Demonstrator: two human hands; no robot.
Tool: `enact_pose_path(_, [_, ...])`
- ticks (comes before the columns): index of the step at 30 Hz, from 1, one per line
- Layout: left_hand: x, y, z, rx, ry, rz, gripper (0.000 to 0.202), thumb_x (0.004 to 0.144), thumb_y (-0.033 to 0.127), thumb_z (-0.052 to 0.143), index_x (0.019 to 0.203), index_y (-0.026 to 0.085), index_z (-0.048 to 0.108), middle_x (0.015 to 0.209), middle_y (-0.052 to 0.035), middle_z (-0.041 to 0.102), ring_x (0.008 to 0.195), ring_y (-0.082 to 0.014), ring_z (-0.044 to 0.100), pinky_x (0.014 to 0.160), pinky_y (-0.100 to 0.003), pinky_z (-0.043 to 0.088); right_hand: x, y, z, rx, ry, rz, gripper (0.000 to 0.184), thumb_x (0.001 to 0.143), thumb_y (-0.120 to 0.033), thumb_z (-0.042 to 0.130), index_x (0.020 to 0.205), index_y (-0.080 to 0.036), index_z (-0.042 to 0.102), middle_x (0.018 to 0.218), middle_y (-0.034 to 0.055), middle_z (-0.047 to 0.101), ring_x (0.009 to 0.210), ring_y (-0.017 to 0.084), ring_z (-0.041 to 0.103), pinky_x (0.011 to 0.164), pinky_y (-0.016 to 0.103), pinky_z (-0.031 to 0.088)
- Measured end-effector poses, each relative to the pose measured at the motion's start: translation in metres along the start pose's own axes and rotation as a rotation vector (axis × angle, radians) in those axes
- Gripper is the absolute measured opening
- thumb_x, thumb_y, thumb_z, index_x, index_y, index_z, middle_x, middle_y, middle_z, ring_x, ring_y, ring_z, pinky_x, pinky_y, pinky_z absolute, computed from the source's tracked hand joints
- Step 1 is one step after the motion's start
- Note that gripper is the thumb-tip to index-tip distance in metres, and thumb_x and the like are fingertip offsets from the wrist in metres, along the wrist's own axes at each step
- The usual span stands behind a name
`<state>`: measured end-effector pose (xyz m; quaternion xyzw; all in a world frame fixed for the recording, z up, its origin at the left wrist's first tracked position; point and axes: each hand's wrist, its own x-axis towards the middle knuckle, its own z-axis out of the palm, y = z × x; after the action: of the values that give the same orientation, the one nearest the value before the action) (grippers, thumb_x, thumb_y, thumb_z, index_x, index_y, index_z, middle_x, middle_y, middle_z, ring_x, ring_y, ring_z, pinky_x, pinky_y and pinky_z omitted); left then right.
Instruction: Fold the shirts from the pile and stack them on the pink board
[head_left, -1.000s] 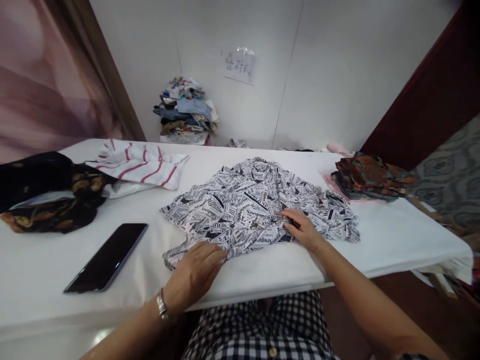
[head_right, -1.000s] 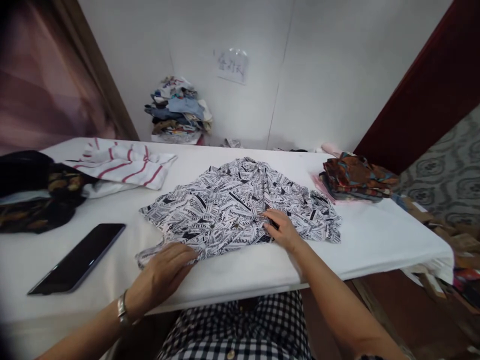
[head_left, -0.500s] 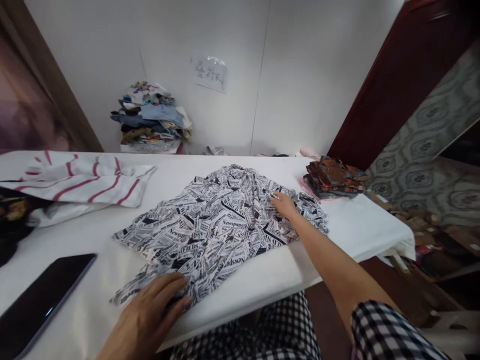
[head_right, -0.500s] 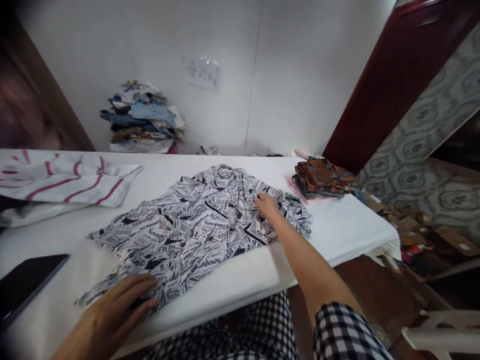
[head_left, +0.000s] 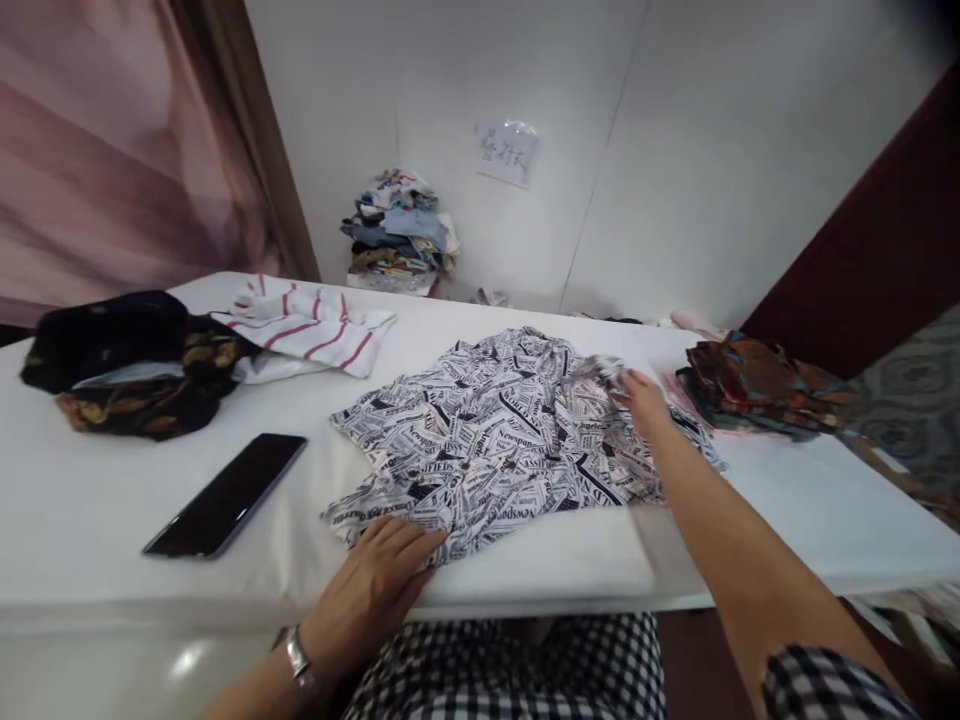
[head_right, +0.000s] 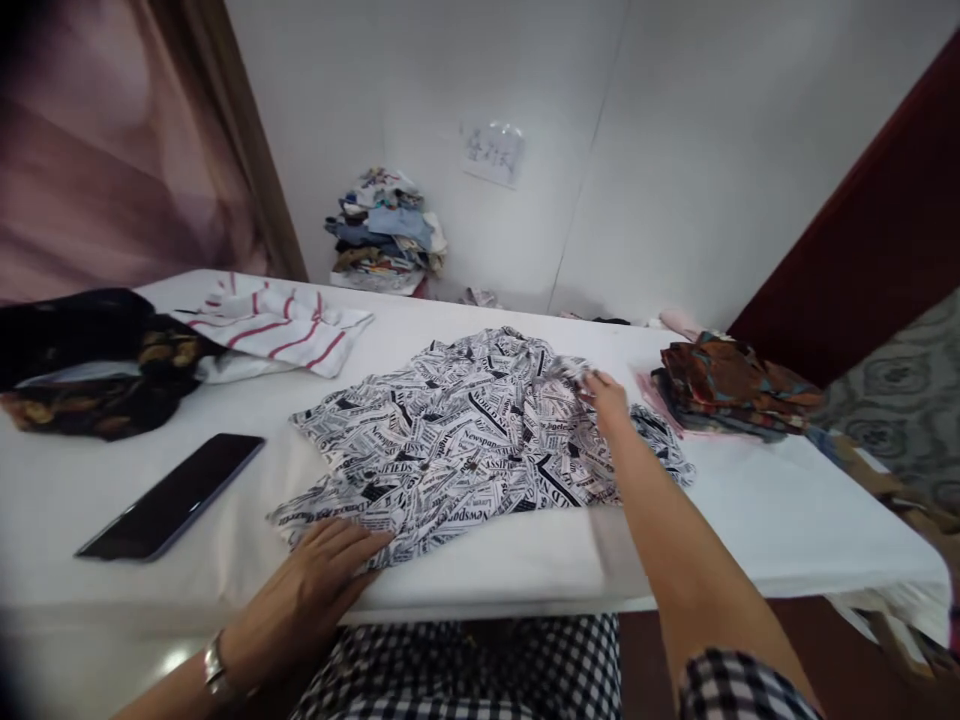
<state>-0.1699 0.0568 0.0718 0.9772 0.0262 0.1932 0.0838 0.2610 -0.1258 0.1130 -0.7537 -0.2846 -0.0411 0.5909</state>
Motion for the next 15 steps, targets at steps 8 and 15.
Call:
enact_pose_path(8, [-0.006, -0.002, -0.005, -0.073, -0.052, -0.041, 0.047, 0.071, 0.007, 0.056, 0.116, 0.022, 0.056, 0.100, -0.0061, 0.071, 0.088, -0.0216, 0.067, 0.086, -0.041, 0.050, -0.066, -0.036, -0.104, 0.628, 0.183, 0.086, 0.029, 0.068, -0.049, 0.067, 0.084, -0.024, 0.065, 0.086, 0.0035, 0.066, 0.081, 0.019, 0.065, 0.064, 0.032, 0.053])
enact_pose_path(15, [-0.002, -0.005, -0.014, -0.023, -0.061, -0.025, 0.014, 0.078, 0.026, 0.063, 0.092, 0.024, 0.065, 0.083, 0.0002, 0.073, 0.070, -0.0197, 0.068, 0.066, -0.034, 0.054, -0.092, -0.053, -0.132, 0.437, 0.415, -0.084, 0.020, 0.070, -0.038, 0.069, 0.087, -0.026, 0.065, 0.096, 0.0013, 0.066, 0.091, 0.017, 0.061, 0.085, 0.038, 0.050])
